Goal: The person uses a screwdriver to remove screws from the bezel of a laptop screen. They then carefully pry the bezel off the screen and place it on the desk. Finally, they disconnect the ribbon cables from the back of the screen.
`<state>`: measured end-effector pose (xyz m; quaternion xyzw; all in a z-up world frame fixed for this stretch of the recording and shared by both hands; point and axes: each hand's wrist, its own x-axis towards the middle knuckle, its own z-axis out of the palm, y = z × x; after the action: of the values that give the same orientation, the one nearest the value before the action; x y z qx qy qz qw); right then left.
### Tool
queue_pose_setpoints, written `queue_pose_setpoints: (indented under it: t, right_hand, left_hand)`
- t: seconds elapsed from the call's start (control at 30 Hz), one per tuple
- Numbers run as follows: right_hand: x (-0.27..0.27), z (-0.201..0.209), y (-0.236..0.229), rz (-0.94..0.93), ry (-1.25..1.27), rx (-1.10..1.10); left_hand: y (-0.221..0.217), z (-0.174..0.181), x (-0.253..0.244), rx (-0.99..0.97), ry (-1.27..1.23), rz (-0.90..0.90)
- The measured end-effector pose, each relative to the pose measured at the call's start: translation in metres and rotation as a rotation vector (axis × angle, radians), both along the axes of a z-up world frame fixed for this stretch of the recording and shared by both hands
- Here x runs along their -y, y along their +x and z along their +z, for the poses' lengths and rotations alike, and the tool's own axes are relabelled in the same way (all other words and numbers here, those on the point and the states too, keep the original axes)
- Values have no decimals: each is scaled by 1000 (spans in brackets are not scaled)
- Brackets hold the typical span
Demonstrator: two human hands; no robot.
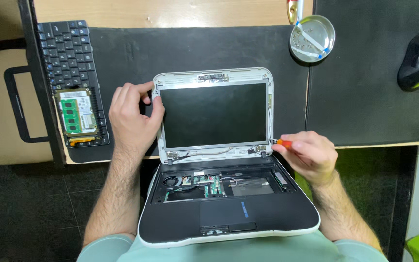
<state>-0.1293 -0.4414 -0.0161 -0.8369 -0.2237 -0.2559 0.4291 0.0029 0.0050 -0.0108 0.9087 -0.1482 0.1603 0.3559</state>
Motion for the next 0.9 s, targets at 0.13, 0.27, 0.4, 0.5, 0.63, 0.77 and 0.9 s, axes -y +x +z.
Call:
queue_pose_setpoints:
  t: [0.13, 0.27, 0.4, 0.5, 0.63, 0.77, 0.9]
  right_hand:
    - [4, 5, -4, 14, -67, 55]
    - [6, 25, -6, 74, 260, -196]
    - [7, 35, 0, 221, 447, -402]
    - [19, 36, 0, 185, 447, -516]
    - [22, 21, -8, 189, 500, -585]
    - [19, 24, -7, 182, 609, -591]
    - [12, 38, 2, 251, 626, -633]
  left_hand:
    - [0, -1, -1, -2, 12, 6]
    - [-2, -1, 1, -19, -7, 17]
    - [-2, -1, 2, -33, 1, 20]
    - [-2, -2, 2, -31, -1, 23]
    - [-2, 0, 2, -41, -1, 22]
    - [-2, -2, 2, -28, 7, 27]
    - [-2, 1, 2, -32, 0, 21]
